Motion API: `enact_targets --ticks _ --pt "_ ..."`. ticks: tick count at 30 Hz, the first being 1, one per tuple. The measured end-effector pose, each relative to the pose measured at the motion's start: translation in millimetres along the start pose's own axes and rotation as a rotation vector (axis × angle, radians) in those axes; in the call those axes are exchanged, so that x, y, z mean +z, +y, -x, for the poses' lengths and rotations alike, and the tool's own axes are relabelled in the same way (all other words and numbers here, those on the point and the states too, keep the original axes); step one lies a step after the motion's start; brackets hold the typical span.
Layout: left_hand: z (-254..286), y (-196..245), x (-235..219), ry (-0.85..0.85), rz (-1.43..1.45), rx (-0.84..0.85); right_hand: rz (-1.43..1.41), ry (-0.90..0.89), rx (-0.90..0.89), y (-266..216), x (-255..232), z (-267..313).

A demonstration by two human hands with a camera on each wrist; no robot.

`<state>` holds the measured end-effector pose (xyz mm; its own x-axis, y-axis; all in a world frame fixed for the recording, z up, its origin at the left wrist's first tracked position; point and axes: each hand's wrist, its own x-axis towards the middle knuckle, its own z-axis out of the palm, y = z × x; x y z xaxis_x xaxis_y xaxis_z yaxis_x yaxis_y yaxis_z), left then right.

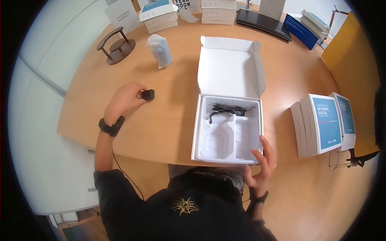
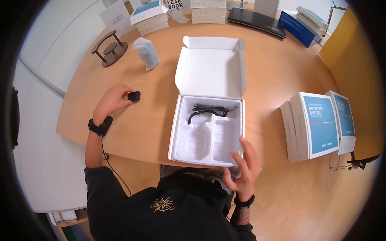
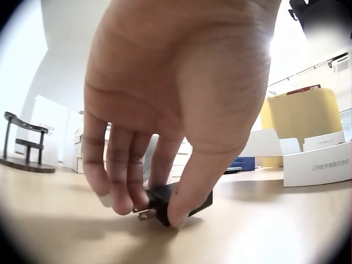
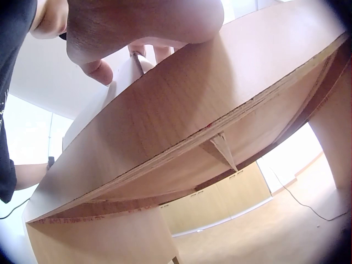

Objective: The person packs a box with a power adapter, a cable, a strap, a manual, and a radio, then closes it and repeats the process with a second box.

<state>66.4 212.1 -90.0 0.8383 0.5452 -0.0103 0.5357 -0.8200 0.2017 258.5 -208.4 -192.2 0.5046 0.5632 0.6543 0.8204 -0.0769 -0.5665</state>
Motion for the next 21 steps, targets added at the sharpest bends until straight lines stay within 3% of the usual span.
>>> enact_targets --ticks 4,8,10,14,16,20,21 --pt "11 43 -11 0.162 0.035 0.186 0.002 -0.001 -0.007 0 1 0" --pt "23 113 -18 0.047 0.227 0.348 0.014 -0.008 -0.009 0 0 0" --pt "25 134 -12 0.102 0.095 0.769 0.017 -0.007 -0.002 -1 0 0" --pt "27 167 -1 -0.031 0.034 0.886 0.004 -0.008 0.013 -2 0 0" --pt "25 173 8 0.112 0.023 1.015 -0.002 -0.010 0.015 -2 -1 0" --pt "7 159 1 0.155 0.047 0.900 -0.015 -0.007 0.020 -1 1 2" --pt "0 150 0 0.212 0.064 0.765 -0.023 -0.002 0.024 -1 2 2"
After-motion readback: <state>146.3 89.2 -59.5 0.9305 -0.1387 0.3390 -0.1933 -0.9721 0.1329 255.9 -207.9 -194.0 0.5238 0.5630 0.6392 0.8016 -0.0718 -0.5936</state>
